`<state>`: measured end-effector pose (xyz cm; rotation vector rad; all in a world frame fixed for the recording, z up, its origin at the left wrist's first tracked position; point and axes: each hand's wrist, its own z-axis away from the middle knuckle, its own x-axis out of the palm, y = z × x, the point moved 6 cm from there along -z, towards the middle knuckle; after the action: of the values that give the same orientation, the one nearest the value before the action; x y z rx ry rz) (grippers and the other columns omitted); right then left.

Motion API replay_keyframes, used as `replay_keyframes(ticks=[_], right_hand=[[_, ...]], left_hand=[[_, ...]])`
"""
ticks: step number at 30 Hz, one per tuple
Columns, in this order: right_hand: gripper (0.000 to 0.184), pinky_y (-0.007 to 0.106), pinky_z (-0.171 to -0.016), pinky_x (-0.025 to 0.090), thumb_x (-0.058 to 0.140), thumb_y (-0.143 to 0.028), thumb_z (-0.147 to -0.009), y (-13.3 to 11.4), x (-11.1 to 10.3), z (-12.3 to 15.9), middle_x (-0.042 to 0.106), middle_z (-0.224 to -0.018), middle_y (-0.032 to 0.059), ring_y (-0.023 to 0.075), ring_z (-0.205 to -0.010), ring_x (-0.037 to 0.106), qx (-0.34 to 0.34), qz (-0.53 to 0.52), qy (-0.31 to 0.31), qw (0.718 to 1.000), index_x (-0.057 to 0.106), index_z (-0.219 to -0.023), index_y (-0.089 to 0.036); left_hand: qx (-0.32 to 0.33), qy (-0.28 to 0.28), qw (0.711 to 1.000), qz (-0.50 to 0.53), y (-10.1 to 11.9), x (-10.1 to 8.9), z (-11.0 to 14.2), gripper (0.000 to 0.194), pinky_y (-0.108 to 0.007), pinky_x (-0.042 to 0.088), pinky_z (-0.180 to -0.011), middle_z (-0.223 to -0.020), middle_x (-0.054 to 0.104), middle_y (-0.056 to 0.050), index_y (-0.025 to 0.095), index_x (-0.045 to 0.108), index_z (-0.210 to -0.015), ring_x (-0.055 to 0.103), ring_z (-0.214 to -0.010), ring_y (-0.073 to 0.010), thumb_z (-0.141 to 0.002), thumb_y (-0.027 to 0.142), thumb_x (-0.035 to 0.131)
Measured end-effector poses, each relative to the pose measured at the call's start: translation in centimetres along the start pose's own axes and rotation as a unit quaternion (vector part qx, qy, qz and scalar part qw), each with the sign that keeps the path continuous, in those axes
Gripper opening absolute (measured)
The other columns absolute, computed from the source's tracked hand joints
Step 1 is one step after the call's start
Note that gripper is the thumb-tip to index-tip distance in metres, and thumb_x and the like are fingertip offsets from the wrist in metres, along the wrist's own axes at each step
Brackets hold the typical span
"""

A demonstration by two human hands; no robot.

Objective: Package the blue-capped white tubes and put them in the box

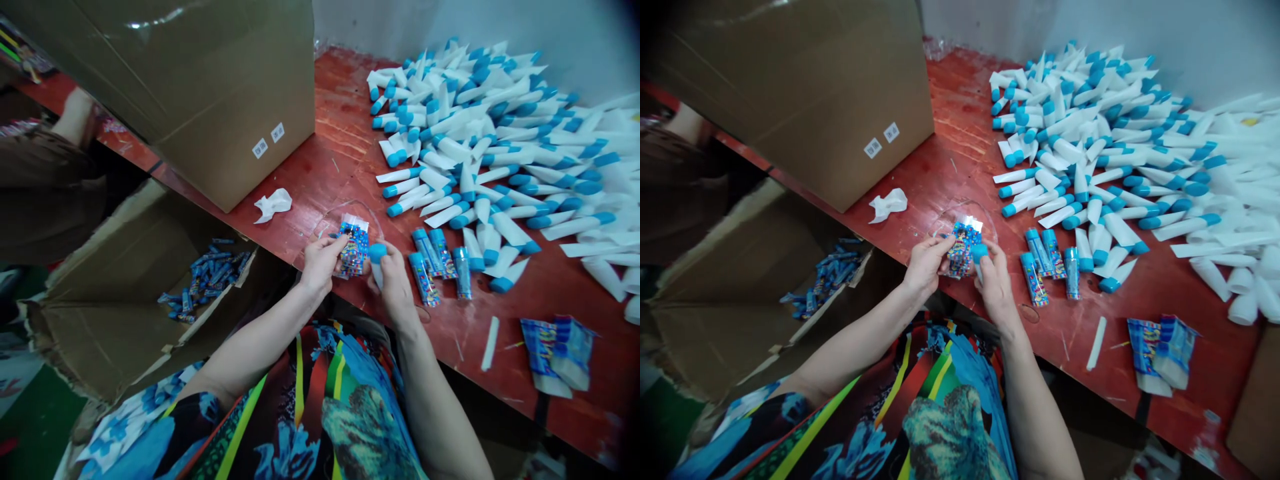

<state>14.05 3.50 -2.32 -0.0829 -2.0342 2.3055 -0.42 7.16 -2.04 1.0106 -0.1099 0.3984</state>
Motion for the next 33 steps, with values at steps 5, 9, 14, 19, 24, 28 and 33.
replay_keyframes(ticks=[5, 9, 14, 19, 24, 28, 33], right_hand=[[0.052, 0.036, -0.075, 0.057, 0.057, -0.051, -0.099, -1.2, 0.3, 2.3, 0.078, -0.114, 0.0076, 0.0266, -0.087, 0.075, -0.08, 0.296, -0.024, 0.951, 0.058, -0.146, -0.03], [0.053, 0.039, -0.079, 0.06, 0.052, -0.047, -0.101, -1.3, 0.9, 2.3, 0.077, -0.124, 0.0101, 0.03, -0.098, 0.076, -0.103, 0.379, 0.009, 0.92, 0.056, -0.151, -0.03], [0.054, 0.043, -0.08, 0.062, 0.052, -0.044, -0.101, -1.6, 1.5, 2.1, 0.077, -0.12, 0.0111, 0.0309, -0.095, 0.076, -0.126, 0.413, 0.021, 0.902, 0.057, -0.152, -0.03], [0.05, 0.043, -0.093, 0.061, 0.049, -0.042, -0.104, -1.7, 1.6, 2.0, 0.074, -0.132, 0.0093, 0.0299, -0.115, 0.074, -0.126, 0.346, 0.001, 0.93, 0.057, -0.152, -0.03], [0.05, 0.041, -0.089, 0.061, 0.048, -0.044, -0.105, -1.4, 1.4, 1.8, 0.076, -0.129, 0.0093, 0.0275, -0.106, 0.077, -0.101, 0.29, -0.007, 0.951, 0.056, -0.152, -0.029], [0.051, 0.038, -0.083, 0.062, 0.049, -0.046, -0.105, -1.0, 1.2, 1.9, 0.079, -0.121, 0.0087, 0.0265, -0.098, 0.078, -0.087, 0.274, -0.001, 0.958, 0.057, -0.152, -0.028], [0.052, 0.04, -0.091, 0.061, 0.05, -0.048, -0.104, -1.1, 1.1, 2.2, 0.074, -0.134, 0.0097, 0.0275, -0.111, 0.075, -0.12, 0.272, 0.041, 0.954, 0.056, -0.151, -0.027]], left_hand=[[0.02, 0.012, 1.0, 0.001, 0.2, 0.1, -0.1, 0.04, -0.022, 0.022, -0.042, -0.044, 0.042, 0.008, 0.019, 0.05, -0.064, 0.033, -0.038, -0.0041, -0.087, 0.036, 0.078], [0.044, 0.003, 0.999, -0.003, 0.3, 0.3, 0.1, 0.041, -0.022, 0.021, -0.042, -0.042, 0.041, 0.008, 0.018, 0.052, -0.064, 0.033, -0.038, -0.0044, -0.088, 0.039, 0.078], [0.047, -0.002, 0.999, 0.001, 0.4, 0.3, 0.4, 0.041, -0.022, 0.022, -0.043, -0.043, 0.041, 0.008, 0.018, 0.052, -0.064, 0.034, -0.038, -0.0044, -0.089, 0.04, 0.077], [0.053, 0.003, 0.999, -0.001, 0.3, 0.1, 0.3, 0.04, -0.022, 0.023, -0.043, -0.045, 0.042, 0.008, 0.018, 0.054, -0.066, 0.033, -0.04, -0.0042, -0.086, 0.041, 0.079], [0.023, -0.027, 0.999, -0.016, -0.3, 0.2, 0.3, 0.039, -0.023, 0.024, -0.043, -0.043, 0.043, 0.006, 0.017, 0.054, -0.063, 0.036, -0.039, -0.0054, -0.092, 0.037, 0.072], [0.026, -0.018, 0.999, -0.009, -0.2, -0.2, 0.3, 0.041, -0.023, 0.022, -0.044, -0.043, 0.042, 0.006, 0.018, 0.052, -0.061, 0.034, -0.038, -0.0046, -0.091, 0.035, 0.073], [-0.001, -0.007, 1.0, 0.014, -0.6, -0.5, -0.1, 0.041, -0.023, 0.024, -0.044, -0.042, 0.043, 0.006, 0.018, 0.05, -0.062, 0.035, -0.038, -0.0052, -0.092, 0.036, 0.073]])
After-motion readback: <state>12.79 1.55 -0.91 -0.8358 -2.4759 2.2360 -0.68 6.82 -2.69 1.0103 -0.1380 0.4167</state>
